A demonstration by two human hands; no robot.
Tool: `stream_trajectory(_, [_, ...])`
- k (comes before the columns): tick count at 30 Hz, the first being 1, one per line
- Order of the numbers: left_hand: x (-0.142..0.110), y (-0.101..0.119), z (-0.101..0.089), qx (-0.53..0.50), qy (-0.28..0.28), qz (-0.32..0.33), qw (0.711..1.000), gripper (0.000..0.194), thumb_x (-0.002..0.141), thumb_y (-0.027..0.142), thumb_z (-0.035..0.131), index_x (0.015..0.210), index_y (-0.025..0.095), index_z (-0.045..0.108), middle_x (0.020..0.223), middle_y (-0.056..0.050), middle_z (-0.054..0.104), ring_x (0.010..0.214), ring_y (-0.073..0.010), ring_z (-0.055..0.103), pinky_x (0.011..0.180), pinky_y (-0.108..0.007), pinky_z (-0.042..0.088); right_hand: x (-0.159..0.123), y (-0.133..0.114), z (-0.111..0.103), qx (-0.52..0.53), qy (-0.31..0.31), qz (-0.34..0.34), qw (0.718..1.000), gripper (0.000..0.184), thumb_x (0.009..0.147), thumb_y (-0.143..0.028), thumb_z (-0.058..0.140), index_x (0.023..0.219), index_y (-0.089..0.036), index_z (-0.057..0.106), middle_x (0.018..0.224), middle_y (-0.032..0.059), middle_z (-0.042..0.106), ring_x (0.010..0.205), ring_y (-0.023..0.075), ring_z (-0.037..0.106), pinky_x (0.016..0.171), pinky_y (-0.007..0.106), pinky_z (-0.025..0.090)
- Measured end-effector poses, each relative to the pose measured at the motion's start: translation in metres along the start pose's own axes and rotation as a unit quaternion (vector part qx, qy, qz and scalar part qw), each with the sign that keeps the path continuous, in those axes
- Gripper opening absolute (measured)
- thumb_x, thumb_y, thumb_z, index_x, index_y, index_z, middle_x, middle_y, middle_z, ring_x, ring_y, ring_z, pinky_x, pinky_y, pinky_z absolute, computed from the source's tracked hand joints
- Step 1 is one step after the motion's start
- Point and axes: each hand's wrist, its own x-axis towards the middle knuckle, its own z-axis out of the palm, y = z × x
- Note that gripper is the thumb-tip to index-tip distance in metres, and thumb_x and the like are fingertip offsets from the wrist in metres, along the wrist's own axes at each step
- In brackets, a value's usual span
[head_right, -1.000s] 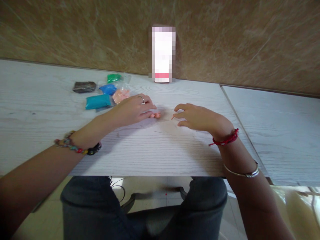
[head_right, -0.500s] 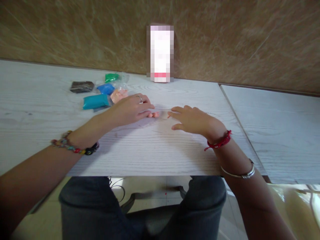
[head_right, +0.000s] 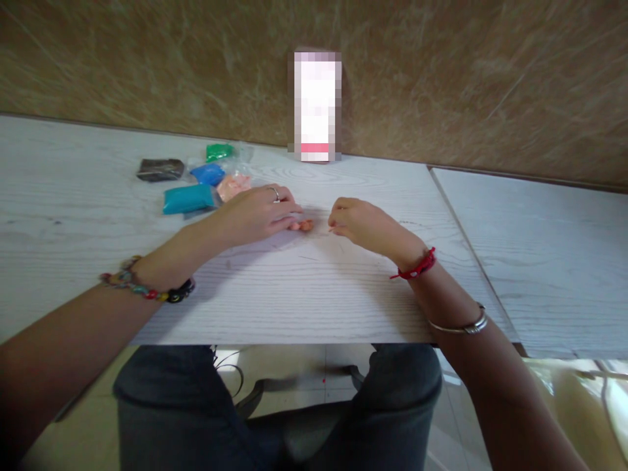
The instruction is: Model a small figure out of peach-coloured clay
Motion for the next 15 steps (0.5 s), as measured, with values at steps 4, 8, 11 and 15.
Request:
stream_trajectory(4, [0.0,-0.001,0.0,0.006,-0.002,-0.003,1.0,0.031,0.088,0.031,0.039,0.097,0.016,0.064,0.095,-0.007,0.06,0.083,-0.0164,0.056,0.071,-0.028,0.04,0.005,0.0,0.007,0.016,0.008,-0.001,1.0,0.019,0.083,-0.017,0.045,0.08,-0.013,0.064,0.087,0.0087,0.061,0.082,0.0173,0.056,0.077,0.03,0.042])
stream_trajectory(8, [0.0,-0.001,0.0,0.003,-0.009,-0.013,1.0,0.035,0.089,0.032,0.034,0.097,0.015,0.064,0.095,-0.008,0.059,0.085,-0.017,0.056,0.071,-0.028,0.039,0.006,-0.006,0.01,0.038,0.058,0.011,0.998,0.014,0.08,-0.016,0.05,0.079,-0.013,0.063,0.079,0.0064,0.064,0.075,0.0158,0.057,0.071,0.027,0.042])
stream_trajectory(11, [-0.001,-0.001,-0.001,-0.037,-0.023,-0.016,0.999,0.033,0.088,0.033,0.036,0.099,0.017,0.062,0.095,-0.006,0.058,0.083,-0.0156,0.056,0.068,-0.026,0.038,0.008,-0.015,0.014,0.06,0.098,-0.004,0.993,0.013,0.081,-0.018,0.051,0.081,-0.014,0.064,0.078,0.0048,0.066,0.072,0.0142,0.057,0.068,0.026,0.041])
stream_trajectory(15, [-0.001,0.001,-0.003,-0.118,-0.058,-0.011,0.991,0.027,0.083,0.036,0.045,0.094,0.018,0.062,0.088,-0.003,0.057,0.076,-0.0124,0.054,0.064,-0.023,0.036,0.011,-0.026,0.02,0.053,0.122,-0.013,0.991,0.011,0.08,-0.02,0.055,0.082,-0.015,0.064,0.077,0.004,0.066,0.072,0.0138,0.057,0.068,0.025,0.04])
